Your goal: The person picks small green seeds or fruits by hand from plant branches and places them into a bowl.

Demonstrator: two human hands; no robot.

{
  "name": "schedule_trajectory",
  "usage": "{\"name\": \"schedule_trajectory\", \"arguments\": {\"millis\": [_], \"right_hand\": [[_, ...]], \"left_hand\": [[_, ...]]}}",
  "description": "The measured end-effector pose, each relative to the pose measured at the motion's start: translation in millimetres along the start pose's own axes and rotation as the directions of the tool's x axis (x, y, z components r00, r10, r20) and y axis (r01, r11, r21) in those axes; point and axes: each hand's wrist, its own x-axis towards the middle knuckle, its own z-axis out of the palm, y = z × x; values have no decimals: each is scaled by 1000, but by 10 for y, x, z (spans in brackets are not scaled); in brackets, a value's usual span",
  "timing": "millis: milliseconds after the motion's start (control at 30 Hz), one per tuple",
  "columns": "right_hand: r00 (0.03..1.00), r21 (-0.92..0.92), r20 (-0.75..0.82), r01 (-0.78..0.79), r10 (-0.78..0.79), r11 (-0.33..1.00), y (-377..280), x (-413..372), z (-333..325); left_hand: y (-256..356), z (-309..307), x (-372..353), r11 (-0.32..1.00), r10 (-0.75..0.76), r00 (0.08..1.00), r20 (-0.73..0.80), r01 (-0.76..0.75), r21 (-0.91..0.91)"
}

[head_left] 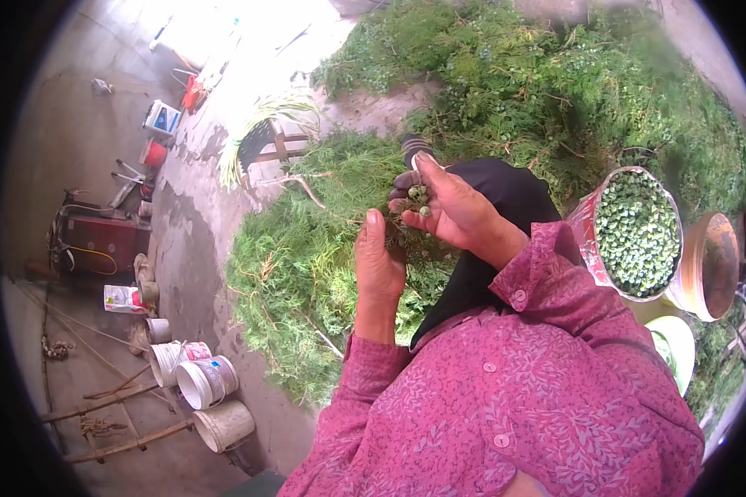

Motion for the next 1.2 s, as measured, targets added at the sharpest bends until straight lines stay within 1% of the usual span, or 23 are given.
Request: {"name": "schedule_trajectory", "arguments": {"millis": [33, 100, 133, 167, 200, 233, 300, 433, 533, 567, 600, 633, 700, 767, 833, 867, 933, 967, 1033, 1067, 1133, 1167, 1200], "right_hand": [[1000, -15, -21, -5, 5, 1000, 7, 11, -14], [1000, -29, -30, -7, 6, 1000, 22, 34, -23], [999, -41, -40, -7, 6, 999, 31, 39, -27], [999, -41, -39, -7, 6, 999, 40, 42, -36], [1000, -32, 13, -13, 14, 999, 51, 42, -46], [998, -22, 65, -21, 22, 1000, 61, 37, -51], [998, -33, 52, -31, 33, 999, 70, 9, -20], [997, -39, 37, -64, 65, 997, 98, 26, -24], [997, -27, 28, -68, 69, 997, 100, 19, -34], [997, -27, 28, -68, 69, 997, 93, 13, -24], [998, -22, -9, -56, 56, 998, 81, 3, -5], [998, -18, -45, -44, 43, 999, 76, -1, 6], [997, -39, -53, -61, 59, 997, 54, 6, -11], [996, -61, -60, -76, 73, 995, 70, 25, -44], [998, -166, -57, -29, 19, 986, 119, 67, -96], [998, -166, -57, -28, 19, 986, 117, 67, -116], [998, -104, -1, -59, 59, 993, 87, 55, -127], [998, -105, 0, -59, 59, 993, 72, 56, -141], [969, -13, 242, -53, 54, 999, 46, 63, -167], [969, -14, 243, -52, 54, 999, 54, 60, -151], [1000, -157, -19, 3, -6, 988, 92, 47, -112], [1000, -155, -20, 1, -5, 988, 106, 44, -110], [998, -319, -7, 58, -64, 946, 113, 43, -111]], "left_hand": [[8, 14, 3, 1000, 1, 1000, -1, -1, -1], [29, 33, 17, 993, -4, 1000, -20, 1, -121], [26, 23, 33, 993, -3, 1000, -21, 0, -121], [14, 4, 54, 998, 42, 997, -59, -45, -42], [10, -2, 69, 996, 90, 991, -94, -87, 38], [18, 14, 76, 996, 90, 991, -96, -86, 39], [47, 65, 83, 990, 86, 978, -188, -63, 124], [23, 0, 132, 993, 77, 979, -188, -58, 102], [13, -15, 125, 989, 75, 972, -223, -44, 139], [-2, -46, 132, 985, 100, 969, -225, -64, 161], [1, -53, 128, 980, 125, 966, -227, -83, 182], [22, -49, 115, 980, 124, 966, -228, -83, 181], [87, -10, 85, 992, 67, 982, -175, -47, 118], [105, -12, 102, 993, 88, 980, -180, -73, 89], [125, -22, 107, 993, 108, 977, -184, -98, 60], [137, -39, 105, 994, 108, 973, -205, -102, 42], [175, -105, 114, 994, 110, 968, -227, -108, 22], [198, -166, 128, 996, 90, 967, -237, -86, 27], [218, -185, 127, 997, 71, 966, -247, -65, 31], [235, -163, 112, 997, 73, 959, -273, -67, 29], [253, -139, 91, 997, 74, 952, -298, -68, 29], [254, -129, 84, 997, 69, 953, -297, -71, 3], [253, -120, 84, 997, 65, 953, -295, -75, -23]]}}
